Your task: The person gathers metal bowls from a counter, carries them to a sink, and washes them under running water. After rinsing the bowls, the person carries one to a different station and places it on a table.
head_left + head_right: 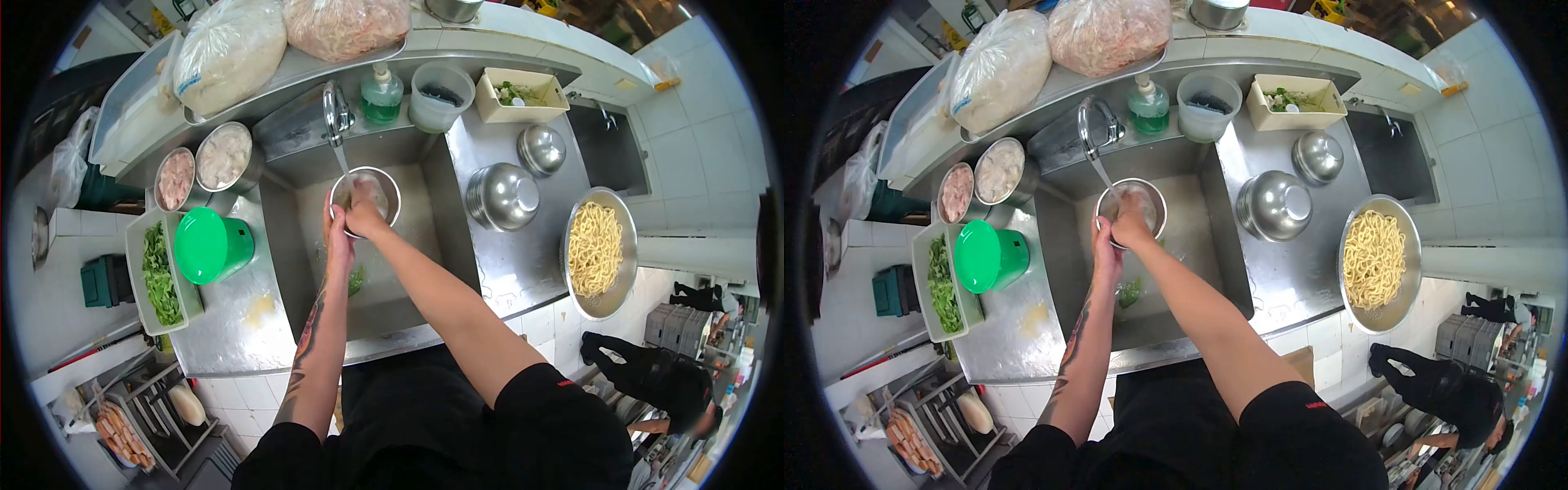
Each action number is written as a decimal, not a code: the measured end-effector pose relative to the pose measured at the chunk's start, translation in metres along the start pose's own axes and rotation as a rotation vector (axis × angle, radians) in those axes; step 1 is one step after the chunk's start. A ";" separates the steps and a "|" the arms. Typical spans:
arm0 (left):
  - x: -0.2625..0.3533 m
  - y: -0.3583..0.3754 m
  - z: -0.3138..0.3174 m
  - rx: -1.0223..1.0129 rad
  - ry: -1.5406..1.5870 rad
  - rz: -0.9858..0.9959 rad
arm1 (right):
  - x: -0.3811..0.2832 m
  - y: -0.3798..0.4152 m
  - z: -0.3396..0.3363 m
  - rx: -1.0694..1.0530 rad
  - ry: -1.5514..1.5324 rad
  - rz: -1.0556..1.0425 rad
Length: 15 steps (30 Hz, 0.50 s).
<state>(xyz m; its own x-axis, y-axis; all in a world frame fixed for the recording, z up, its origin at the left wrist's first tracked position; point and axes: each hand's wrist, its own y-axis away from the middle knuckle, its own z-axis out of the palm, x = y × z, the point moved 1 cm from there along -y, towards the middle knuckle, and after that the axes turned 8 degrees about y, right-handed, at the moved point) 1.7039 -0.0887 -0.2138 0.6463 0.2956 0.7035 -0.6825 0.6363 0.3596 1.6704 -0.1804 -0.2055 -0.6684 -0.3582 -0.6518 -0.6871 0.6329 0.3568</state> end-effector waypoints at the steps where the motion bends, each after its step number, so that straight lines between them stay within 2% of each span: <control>1: 0.006 0.003 0.003 0.001 0.001 -0.006 | 0.001 0.000 0.008 0.086 -0.074 -0.120; 3: 0.016 0.003 0.007 -0.016 -0.114 0.012 | 0.003 -0.005 0.016 0.115 -0.053 -0.191; 5: 0.020 0.001 -0.004 -0.024 -0.086 0.001 | 0.002 -0.010 0.021 -0.055 -0.001 -0.348; 7: 0.025 -0.001 -0.003 -0.040 -0.057 -0.013 | -0.010 -0.001 0.004 -0.039 -0.018 -0.376; 9: 0.036 0.002 -0.001 -0.009 -0.133 0.016 | -0.013 -0.001 -0.001 -0.214 -0.016 -0.436; 10: 0.040 0.002 -0.002 -0.009 -0.133 0.016 | -0.016 0.002 -0.005 -0.214 -0.016 -0.435; 12: 0.046 -0.003 -0.004 0.011 -0.156 -0.038 | -0.019 0.006 -0.015 -0.372 0.227 -0.475; 15: 0.045 -0.007 -0.011 0.011 -0.137 -0.077 | -0.012 0.003 -0.015 -0.376 0.318 -0.559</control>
<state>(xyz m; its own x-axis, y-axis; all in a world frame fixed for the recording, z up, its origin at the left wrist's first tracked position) 1.7414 -0.0718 -0.1911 0.6446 0.1460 0.7504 -0.6372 0.6450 0.4218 1.6718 -0.1844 -0.1861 -0.2017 -0.7751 -0.5988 -0.9617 0.0407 0.2712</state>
